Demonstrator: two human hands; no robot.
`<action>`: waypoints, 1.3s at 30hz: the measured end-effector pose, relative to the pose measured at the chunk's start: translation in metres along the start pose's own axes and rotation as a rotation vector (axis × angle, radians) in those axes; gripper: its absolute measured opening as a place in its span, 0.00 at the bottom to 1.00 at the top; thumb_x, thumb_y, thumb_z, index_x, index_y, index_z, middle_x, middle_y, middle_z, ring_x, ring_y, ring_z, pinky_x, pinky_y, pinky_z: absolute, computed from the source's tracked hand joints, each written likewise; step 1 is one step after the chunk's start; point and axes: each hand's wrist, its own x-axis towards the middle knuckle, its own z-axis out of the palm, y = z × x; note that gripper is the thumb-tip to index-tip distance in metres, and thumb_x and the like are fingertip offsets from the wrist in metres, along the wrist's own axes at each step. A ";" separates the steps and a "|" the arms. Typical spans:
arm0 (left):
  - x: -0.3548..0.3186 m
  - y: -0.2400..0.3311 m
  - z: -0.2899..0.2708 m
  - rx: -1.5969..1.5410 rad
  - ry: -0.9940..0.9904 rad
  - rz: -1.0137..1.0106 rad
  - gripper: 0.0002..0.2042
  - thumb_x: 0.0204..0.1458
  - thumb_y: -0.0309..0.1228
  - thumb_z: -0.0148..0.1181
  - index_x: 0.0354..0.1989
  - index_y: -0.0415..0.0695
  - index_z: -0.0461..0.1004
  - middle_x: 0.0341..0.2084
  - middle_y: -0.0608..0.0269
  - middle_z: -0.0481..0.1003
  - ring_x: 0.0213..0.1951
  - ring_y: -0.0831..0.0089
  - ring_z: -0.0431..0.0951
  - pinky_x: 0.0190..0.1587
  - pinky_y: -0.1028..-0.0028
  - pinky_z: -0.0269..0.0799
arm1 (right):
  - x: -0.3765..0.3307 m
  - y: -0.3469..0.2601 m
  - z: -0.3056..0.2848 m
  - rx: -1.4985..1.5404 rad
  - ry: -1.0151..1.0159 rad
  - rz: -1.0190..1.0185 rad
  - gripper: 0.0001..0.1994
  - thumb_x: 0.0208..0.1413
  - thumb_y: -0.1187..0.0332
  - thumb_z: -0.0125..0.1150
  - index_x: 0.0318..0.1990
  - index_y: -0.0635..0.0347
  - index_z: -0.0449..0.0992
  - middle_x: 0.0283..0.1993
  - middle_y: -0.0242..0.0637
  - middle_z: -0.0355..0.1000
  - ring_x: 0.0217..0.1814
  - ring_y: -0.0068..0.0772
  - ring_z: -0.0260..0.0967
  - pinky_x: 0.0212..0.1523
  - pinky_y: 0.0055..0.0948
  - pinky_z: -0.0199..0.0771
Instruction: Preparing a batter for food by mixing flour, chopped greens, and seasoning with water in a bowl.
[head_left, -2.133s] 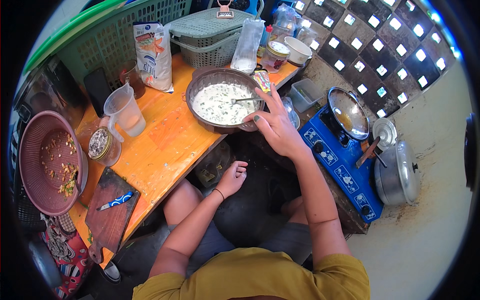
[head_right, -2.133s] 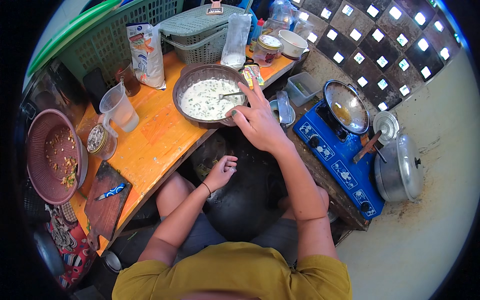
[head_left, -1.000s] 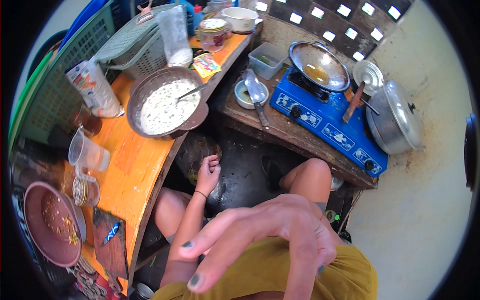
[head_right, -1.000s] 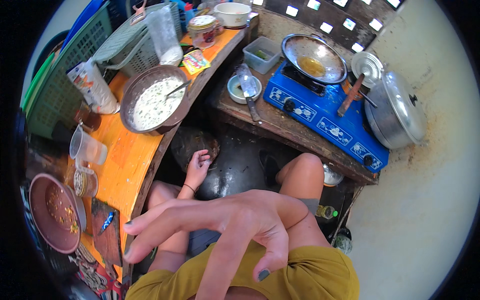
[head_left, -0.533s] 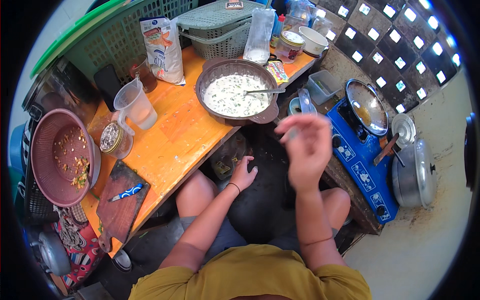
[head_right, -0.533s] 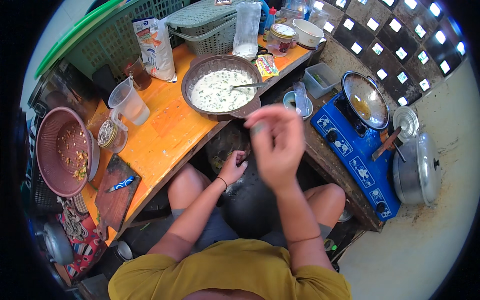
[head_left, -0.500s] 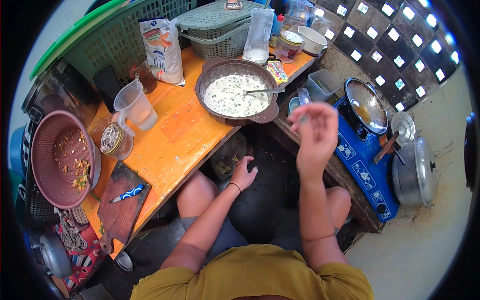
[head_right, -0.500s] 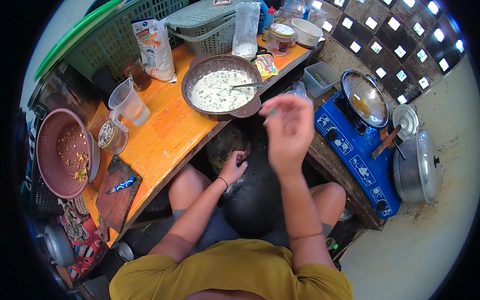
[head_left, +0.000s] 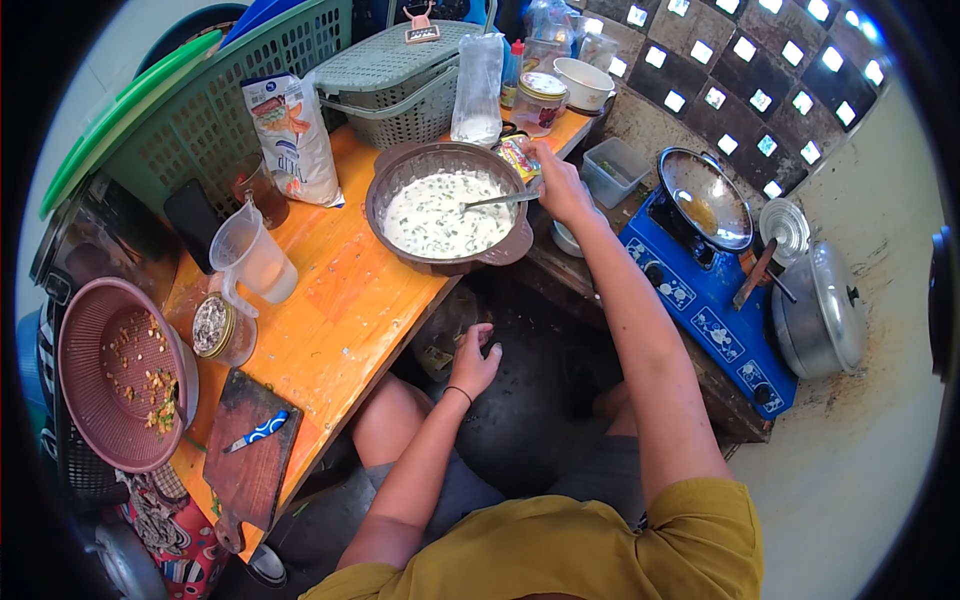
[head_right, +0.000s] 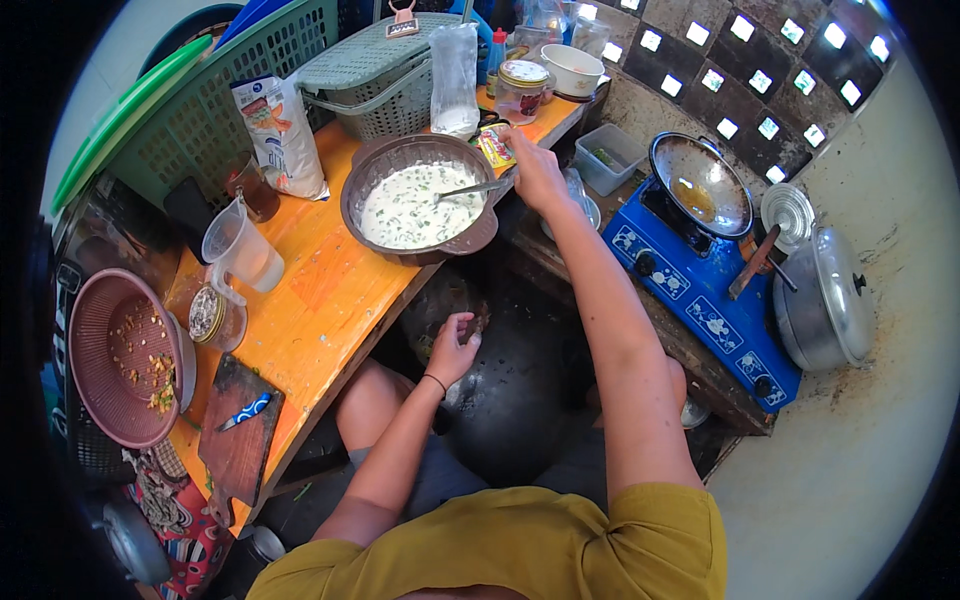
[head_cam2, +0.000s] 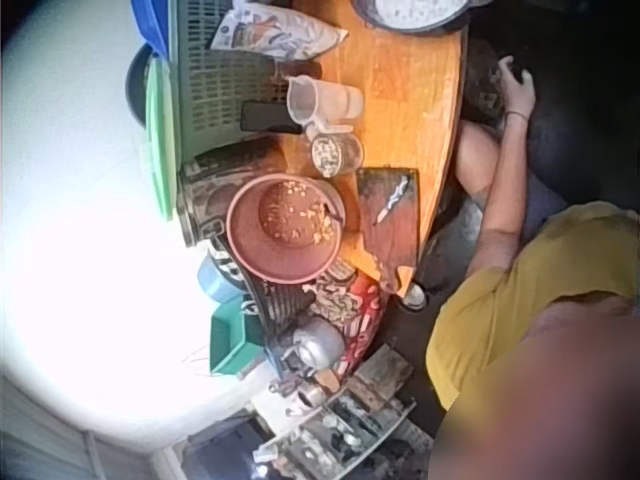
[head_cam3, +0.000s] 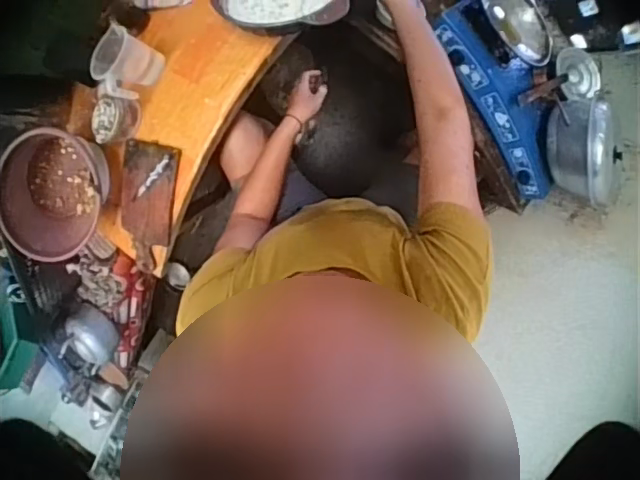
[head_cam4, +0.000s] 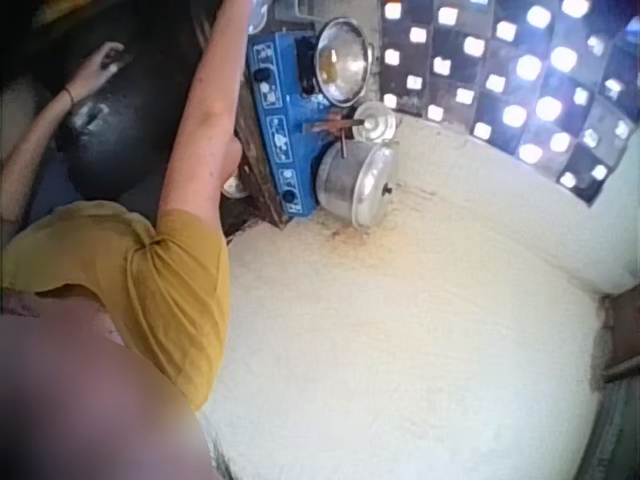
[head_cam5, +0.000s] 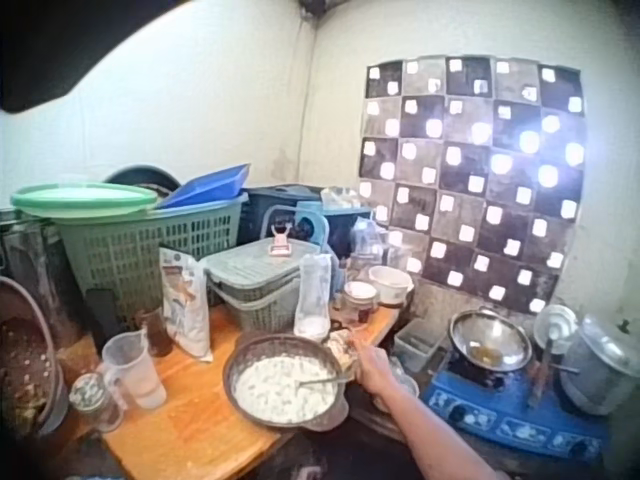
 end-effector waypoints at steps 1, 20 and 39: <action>0.002 -0.004 0.001 -0.009 0.001 -0.002 0.21 0.55 0.27 0.63 0.57 0.43 0.68 0.51 0.45 0.74 0.56 0.53 0.76 0.62 0.61 0.69 | 0.003 0.005 -0.003 -0.046 -0.039 0.006 0.26 0.46 0.84 0.57 0.55 0.57 0.62 0.54 0.52 0.76 0.60 0.58 0.71 0.56 0.47 0.72; 0.010 -0.009 0.019 -0.048 0.004 -0.012 0.21 0.54 0.30 0.63 0.57 0.44 0.67 0.51 0.45 0.72 0.56 0.52 0.73 0.61 0.59 0.68 | 0.060 -0.066 -0.100 0.720 0.034 0.182 0.15 0.62 0.74 0.59 0.56 0.64 0.72 0.41 0.32 0.78 0.40 0.19 0.76 0.42 0.21 0.80; 0.009 -0.003 0.012 -0.058 0.028 -0.008 0.21 0.54 0.30 0.63 0.56 0.45 0.67 0.51 0.45 0.73 0.57 0.51 0.73 0.61 0.59 0.68 | 0.098 -0.151 -0.081 0.144 -0.442 -0.096 0.13 0.58 0.75 0.59 0.49 0.64 0.82 0.39 0.41 0.82 0.38 0.24 0.80 0.42 0.27 0.81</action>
